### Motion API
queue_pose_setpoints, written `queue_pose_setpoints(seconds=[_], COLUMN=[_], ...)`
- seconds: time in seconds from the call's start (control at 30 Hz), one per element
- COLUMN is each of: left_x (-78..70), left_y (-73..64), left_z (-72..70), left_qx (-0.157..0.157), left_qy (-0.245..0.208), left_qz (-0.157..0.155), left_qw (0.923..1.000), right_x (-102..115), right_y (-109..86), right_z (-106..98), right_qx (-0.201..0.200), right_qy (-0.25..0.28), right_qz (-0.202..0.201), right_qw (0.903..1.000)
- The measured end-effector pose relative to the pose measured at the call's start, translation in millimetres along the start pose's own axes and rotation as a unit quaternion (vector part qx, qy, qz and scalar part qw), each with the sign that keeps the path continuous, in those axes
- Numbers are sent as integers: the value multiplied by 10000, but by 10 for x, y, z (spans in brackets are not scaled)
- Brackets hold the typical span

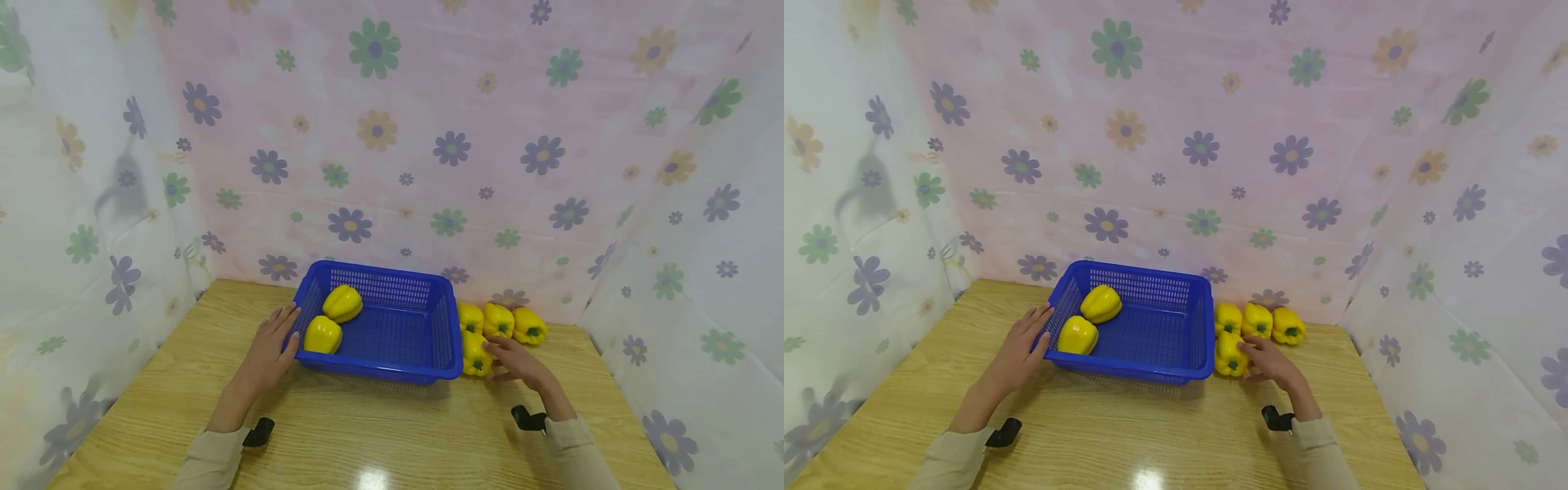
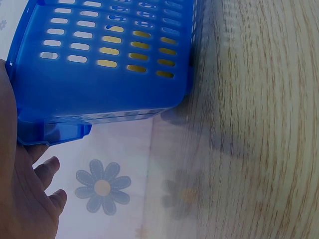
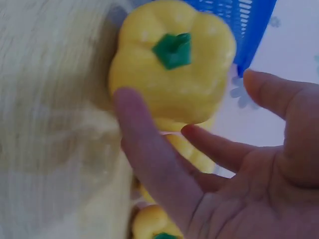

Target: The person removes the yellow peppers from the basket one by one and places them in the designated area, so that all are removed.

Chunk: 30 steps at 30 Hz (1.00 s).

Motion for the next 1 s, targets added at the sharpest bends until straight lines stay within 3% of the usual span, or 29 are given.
queue_pose_setpoints(seconds=[0.17,0.33,0.43,0.67,1.0], left_x=[-7,-7,-7,1,16], left_y=[-1,-6,-6,-6,-5], left_z=[2,-4,-4,-5,5], left_qx=[-10,-28,-32,-31,-13], left_qy=[2,4,17,42,2], left_qz=[2,2,-5,31,9], left_qw=[10000,10000,10000,10000,10000], right_x=[249,601,803,1130,1337], right_y=[-157,-342,-437,-552,-514], right_z=[-12,29,74,262,937], right_qx=[-305,-595,-695,-736,-561], right_qy=[-800,-1632,-1877,-1712,-1002], right_qz=[-446,-1037,-1360,-1736,-2142], right_qw=[9953,9793,9703,9670,9700])
Point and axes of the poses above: each hand's wrist, its own y-axis towards the middle knuckle, its own z-axis out of the palm, x = y × z, the point moved 7 cm from there along y, towards the middle knuckle, and after that the axes turned 13 degrees about -x, right-handed, at the moved point
